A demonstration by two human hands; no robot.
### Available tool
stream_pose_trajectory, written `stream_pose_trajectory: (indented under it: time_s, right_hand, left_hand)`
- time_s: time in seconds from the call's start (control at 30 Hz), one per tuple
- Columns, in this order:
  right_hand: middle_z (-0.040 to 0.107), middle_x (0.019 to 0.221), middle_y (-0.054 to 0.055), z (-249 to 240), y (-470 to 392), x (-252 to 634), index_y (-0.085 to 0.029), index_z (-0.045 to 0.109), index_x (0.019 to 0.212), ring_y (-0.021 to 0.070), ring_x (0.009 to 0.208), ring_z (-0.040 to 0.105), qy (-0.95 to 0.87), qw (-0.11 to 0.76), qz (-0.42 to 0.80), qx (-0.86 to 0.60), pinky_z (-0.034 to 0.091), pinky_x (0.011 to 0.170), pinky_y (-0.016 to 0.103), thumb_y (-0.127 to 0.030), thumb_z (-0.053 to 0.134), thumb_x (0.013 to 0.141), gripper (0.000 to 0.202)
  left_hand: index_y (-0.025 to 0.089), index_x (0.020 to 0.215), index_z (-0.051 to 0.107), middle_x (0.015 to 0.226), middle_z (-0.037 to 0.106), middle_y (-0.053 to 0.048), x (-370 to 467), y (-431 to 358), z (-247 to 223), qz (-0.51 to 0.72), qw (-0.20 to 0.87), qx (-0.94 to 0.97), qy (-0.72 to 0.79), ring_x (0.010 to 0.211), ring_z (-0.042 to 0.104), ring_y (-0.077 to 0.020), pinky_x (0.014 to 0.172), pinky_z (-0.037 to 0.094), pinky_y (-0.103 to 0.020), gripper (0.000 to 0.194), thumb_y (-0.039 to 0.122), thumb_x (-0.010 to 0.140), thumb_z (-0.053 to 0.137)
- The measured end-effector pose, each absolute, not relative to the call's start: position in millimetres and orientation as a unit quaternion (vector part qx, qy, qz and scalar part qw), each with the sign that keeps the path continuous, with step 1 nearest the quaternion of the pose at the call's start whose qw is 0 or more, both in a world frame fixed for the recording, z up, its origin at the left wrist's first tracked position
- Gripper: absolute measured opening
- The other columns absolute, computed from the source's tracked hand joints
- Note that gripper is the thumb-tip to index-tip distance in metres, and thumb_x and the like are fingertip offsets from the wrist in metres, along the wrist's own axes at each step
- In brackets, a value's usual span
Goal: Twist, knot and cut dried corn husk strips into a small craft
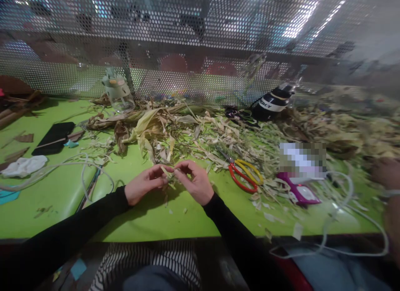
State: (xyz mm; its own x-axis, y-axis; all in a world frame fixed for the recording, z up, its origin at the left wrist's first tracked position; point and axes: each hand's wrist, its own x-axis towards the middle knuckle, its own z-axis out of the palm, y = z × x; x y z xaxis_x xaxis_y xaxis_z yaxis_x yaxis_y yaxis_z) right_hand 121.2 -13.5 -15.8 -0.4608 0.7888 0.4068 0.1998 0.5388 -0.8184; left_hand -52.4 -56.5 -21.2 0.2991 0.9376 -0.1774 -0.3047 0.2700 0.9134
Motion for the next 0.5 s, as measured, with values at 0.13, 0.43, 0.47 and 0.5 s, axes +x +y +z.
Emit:
stream_pose_trajectory:
  time_s: [0.13, 0.43, 0.47, 0.5]
  right_hand:
    - [0.057, 0.077, 0.002, -16.9, -12.9, 124.5, -0.019, 0.056, 0.087, 0.0123, 0.063, 0.053, -0.785, 0.408, 0.357, -0.3, 0.048, 0.055, 0.027, -0.023, 0.052, 0.085, 0.006]
    - [0.058, 0.068, 0.001, -16.1, -15.0, 127.0, -0.018, 0.057, 0.077, 0.0113, 0.058, 0.051, -0.837, 0.359, 0.324, -0.258, 0.044, 0.052, 0.026, -0.028, 0.051, 0.087, 0.015]
    - [0.057, 0.066, 0.0, -16.7, -14.8, 127.1, -0.018, 0.056, 0.075, 0.0103, 0.054, 0.05, -0.83, 0.353, 0.333, -0.275, 0.043, 0.048, 0.024, -0.031, 0.049, 0.088, 0.02]
    - [0.056, 0.063, -0.001, -17.4, -14.3, 127.1, -0.018, 0.056, 0.073, 0.0094, 0.05, 0.048, -0.819, 0.351, 0.342, -0.299, 0.041, 0.045, 0.023, -0.033, 0.046, 0.09, 0.025]
  left_hand:
    - [0.019, 0.103, 0.053, 0.073, 0.052, 0.004, -53.6, -55.8, -21.9, 0.465, 0.671, 0.409, 0.407, 0.06, 0.053, -0.0067, 0.062, 0.042, -0.022, 0.034, 0.022, 0.071, 0.064]
    - [0.019, 0.1, 0.046, 0.071, 0.052, 0.005, -54.4, -50.9, -23.0, 0.526, 0.636, 0.368, 0.428, 0.061, 0.053, -0.0067, 0.061, 0.042, -0.021, 0.037, 0.027, 0.071, 0.066]
    - [0.019, 0.099, 0.045, 0.072, 0.053, 0.005, -54.2, -50.5, -22.4, 0.533, 0.637, 0.356, 0.428, 0.061, 0.053, -0.0065, 0.062, 0.043, -0.021, 0.038, 0.027, 0.07, 0.067]
    - [0.019, 0.098, 0.044, 0.074, 0.053, 0.005, -53.9, -50.2, -22.0, 0.542, 0.636, 0.344, 0.428, 0.061, 0.053, -0.0063, 0.062, 0.043, -0.021, 0.038, 0.027, 0.069, 0.068]
